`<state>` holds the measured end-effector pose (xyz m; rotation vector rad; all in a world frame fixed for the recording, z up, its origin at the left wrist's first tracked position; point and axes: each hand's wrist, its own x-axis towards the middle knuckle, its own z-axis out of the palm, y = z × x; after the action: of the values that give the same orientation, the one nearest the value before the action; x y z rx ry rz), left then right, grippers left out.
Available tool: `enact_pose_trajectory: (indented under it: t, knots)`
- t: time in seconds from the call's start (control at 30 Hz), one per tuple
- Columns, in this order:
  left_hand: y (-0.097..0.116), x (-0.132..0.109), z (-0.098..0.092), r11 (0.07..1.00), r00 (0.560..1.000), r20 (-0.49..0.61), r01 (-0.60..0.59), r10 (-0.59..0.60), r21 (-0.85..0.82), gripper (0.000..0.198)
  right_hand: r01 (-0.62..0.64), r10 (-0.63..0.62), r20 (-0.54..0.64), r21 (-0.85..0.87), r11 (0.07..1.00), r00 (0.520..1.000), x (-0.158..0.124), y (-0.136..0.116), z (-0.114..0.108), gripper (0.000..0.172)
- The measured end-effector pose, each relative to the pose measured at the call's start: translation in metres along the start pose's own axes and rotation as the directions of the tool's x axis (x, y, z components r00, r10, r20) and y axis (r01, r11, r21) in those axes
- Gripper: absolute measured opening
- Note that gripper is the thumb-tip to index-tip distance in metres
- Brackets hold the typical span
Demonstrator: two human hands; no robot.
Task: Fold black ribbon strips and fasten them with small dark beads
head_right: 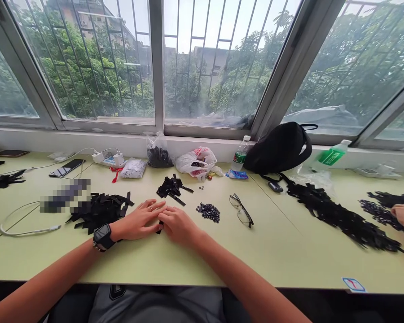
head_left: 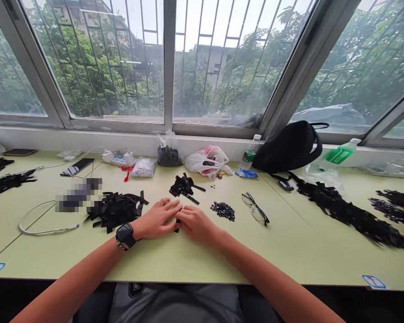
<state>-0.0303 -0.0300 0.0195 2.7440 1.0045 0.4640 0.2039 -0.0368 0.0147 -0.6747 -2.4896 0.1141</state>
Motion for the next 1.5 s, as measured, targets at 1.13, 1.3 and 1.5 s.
enact_pose_trajectory:
  t: [1.13,1.3,1.5]
  knots:
    - [0.001,0.009,-0.011,0.987,0.975,-0.205,0.055,-0.085,-0.149,0.023,-0.363,0.441,-0.322,0.274,0.891,0.838,-0.004,0.044,-0.015,0.041]
    - [-0.018,0.003,-0.019,0.931,0.897,-0.342,0.341,-0.279,0.134,0.044,-0.383,0.427,-0.284,0.197,0.902,0.859,-0.007,0.046,-0.016,0.039]
    - [-0.043,-0.012,-0.045,0.837,0.836,-0.34,0.511,-0.43,0.195,0.042,-0.396,0.433,-0.273,0.183,0.9,0.859,-0.005,0.044,-0.022,0.016]
